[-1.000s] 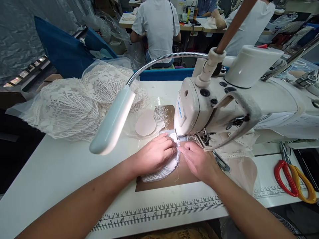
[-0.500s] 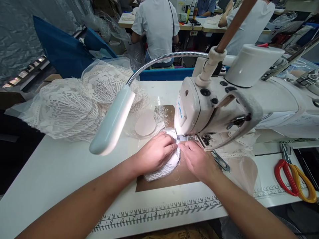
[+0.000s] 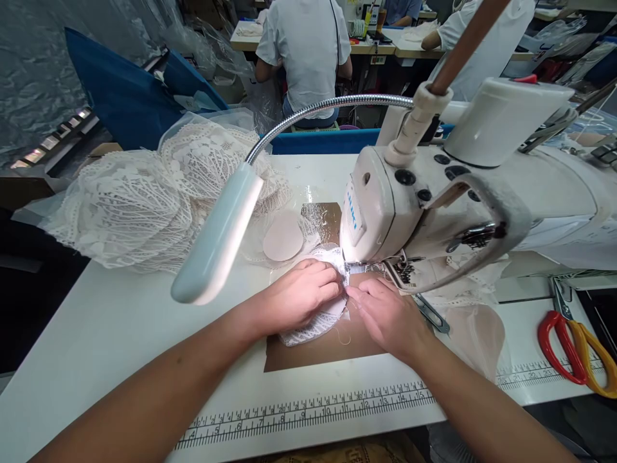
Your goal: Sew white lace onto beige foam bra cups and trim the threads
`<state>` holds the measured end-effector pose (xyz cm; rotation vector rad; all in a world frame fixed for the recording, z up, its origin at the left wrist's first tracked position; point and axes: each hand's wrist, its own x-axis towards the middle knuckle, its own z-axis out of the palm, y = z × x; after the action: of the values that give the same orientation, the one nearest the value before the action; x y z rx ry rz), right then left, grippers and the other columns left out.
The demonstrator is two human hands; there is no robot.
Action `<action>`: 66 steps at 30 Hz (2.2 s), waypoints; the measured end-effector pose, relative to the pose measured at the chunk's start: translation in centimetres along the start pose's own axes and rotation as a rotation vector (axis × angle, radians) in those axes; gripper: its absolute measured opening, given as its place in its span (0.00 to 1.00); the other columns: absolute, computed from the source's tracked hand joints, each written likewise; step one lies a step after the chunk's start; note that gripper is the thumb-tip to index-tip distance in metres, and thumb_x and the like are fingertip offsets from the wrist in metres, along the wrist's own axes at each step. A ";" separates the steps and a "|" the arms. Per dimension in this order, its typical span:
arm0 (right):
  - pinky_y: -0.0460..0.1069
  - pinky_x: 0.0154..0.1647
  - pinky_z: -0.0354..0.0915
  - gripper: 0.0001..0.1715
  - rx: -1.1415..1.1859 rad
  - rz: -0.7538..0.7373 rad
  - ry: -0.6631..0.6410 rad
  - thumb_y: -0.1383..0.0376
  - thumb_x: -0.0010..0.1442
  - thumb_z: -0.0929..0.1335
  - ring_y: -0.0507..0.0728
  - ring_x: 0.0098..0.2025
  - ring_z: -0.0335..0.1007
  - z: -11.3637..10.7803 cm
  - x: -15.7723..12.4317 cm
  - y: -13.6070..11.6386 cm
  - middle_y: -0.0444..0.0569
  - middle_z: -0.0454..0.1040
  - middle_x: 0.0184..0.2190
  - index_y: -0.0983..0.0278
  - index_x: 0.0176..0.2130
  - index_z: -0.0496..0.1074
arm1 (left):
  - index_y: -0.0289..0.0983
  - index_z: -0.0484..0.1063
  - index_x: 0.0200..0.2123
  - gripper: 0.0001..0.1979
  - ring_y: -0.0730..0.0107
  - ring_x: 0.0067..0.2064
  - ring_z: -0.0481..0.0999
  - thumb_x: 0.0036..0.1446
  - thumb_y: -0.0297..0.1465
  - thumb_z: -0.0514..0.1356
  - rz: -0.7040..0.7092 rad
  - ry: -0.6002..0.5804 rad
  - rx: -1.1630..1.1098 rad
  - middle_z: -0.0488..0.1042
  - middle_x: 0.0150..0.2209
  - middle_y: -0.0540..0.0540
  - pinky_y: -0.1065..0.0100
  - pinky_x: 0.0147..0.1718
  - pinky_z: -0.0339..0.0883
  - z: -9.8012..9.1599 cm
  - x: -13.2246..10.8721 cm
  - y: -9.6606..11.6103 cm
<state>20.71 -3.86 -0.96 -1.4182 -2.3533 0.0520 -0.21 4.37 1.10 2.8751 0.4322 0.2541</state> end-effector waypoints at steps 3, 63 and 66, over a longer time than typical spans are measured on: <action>0.48 0.34 0.59 0.22 -0.049 0.015 -0.003 0.74 0.59 0.61 0.56 0.35 0.66 0.1 0.1 -0.1 0.49 0.74 0.29 0.65 0.50 0.73 | 0.35 0.70 0.46 0.15 0.62 0.42 0.68 0.58 0.20 0.51 -0.009 -0.017 0.001 0.72 0.41 0.41 0.61 0.42 0.63 0.0 0.0 0.1; 0.47 0.30 0.61 0.25 0.097 0.082 -0.043 0.76 0.54 0.60 0.55 0.34 0.68 -0.1 -0.4 0.6 0.49 0.74 0.30 0.61 0.47 0.75 | 0.34 0.68 0.27 0.13 0.68 0.31 0.66 0.64 0.29 0.51 -0.187 0.088 0.055 0.69 0.29 0.45 0.67 0.30 0.59 0.3 -0.4 0.6; 0.47 0.31 0.61 0.19 0.370 -0.102 -0.095 0.77 0.50 0.61 0.52 0.28 0.65 -0.5 -0.5 0.5 0.45 0.74 0.27 0.61 0.32 0.76 | 0.34 0.68 0.28 0.12 0.69 0.31 0.66 0.64 0.28 0.51 -0.199 0.102 -0.053 0.69 0.29 0.46 0.69 0.31 0.60 0.2 -0.4 0.3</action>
<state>21.57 -4.12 -0.74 -1.1371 -2.3327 0.5091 -0.50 3.94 0.93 2.7497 0.7145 0.3723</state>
